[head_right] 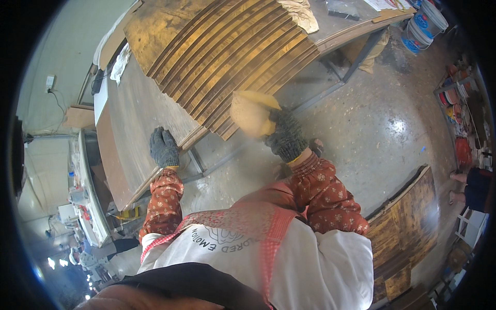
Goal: The person wipes a stack of wooden boards with a cloth, repeatedly rubbing the surfaces and edges. They flip the stack over and continue wiping the other side. The boards remain stacked on the workbench during the process.
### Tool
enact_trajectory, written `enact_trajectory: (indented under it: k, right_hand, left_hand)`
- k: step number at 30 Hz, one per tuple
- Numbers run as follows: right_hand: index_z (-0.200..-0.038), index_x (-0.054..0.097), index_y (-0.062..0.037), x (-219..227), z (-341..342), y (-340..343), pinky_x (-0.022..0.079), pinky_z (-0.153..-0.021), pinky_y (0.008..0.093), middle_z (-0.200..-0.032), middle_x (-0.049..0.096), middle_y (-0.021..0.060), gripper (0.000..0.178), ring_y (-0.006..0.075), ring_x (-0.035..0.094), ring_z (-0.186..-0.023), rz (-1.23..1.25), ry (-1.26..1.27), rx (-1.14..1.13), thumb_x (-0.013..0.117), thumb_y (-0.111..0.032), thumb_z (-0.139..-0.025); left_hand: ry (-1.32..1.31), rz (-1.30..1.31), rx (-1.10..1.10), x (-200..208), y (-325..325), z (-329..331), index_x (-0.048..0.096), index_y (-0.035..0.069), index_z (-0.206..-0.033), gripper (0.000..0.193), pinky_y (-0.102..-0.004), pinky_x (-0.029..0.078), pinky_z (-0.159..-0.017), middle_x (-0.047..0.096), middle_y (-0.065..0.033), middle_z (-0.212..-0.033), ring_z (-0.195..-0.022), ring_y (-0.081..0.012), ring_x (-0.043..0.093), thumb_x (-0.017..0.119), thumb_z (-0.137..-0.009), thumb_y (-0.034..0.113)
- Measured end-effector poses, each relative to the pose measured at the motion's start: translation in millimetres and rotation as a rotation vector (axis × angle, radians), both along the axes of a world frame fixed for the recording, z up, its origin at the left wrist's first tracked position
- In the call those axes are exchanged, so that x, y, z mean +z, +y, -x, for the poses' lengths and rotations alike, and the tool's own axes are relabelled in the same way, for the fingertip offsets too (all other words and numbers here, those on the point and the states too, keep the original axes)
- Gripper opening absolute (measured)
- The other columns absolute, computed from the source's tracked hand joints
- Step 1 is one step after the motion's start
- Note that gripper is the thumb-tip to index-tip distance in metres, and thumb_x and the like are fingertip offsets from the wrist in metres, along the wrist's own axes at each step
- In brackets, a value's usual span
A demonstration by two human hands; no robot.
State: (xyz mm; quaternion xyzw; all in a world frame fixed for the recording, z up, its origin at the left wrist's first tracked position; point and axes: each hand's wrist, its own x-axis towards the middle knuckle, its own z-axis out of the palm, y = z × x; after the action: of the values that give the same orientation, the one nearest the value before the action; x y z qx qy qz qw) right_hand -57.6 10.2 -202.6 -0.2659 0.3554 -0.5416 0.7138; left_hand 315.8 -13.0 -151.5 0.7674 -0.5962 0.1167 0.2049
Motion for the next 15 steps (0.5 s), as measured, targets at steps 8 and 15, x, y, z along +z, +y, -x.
enact_trajectory:
  k: [8,15]
  right_hand:
    - [-0.125,0.055,0.0011,20.5,8.0,1.2,0.056,-0.074,0.0315,-0.107,0.065,0.0126,0.049,0.0208,0.064,-0.095,0.674,0.944,-0.15,0.068,-0.023,-0.085]
    - [-0.136,0.043,0.0009,69.0,-3.8,-17.0,0.049,-0.095,0.0417,-0.128,0.052,0.0212,0.079,0.0312,0.053,-0.116,0.284,0.625,-0.307,0.083,-0.024,-0.073]
  left_hand:
    - [-0.019,0.0,-0.003,-2.7,0.4,-1.6,0.064,0.002,-0.115,0.036,-0.0446,0.036,-0.107,0.06,-0.0172,-0.126,-0.124,-0.0354,0.049,0.052,-0.094,0.028]
    - [0.008,-0.01,0.009,-1.9,0.8,-0.7,0.063,0.003,-0.117,0.036,-0.0453,0.035,-0.108,0.06,-0.0171,-0.127,-0.125,-0.0356,0.049,0.051,-0.095,0.029]
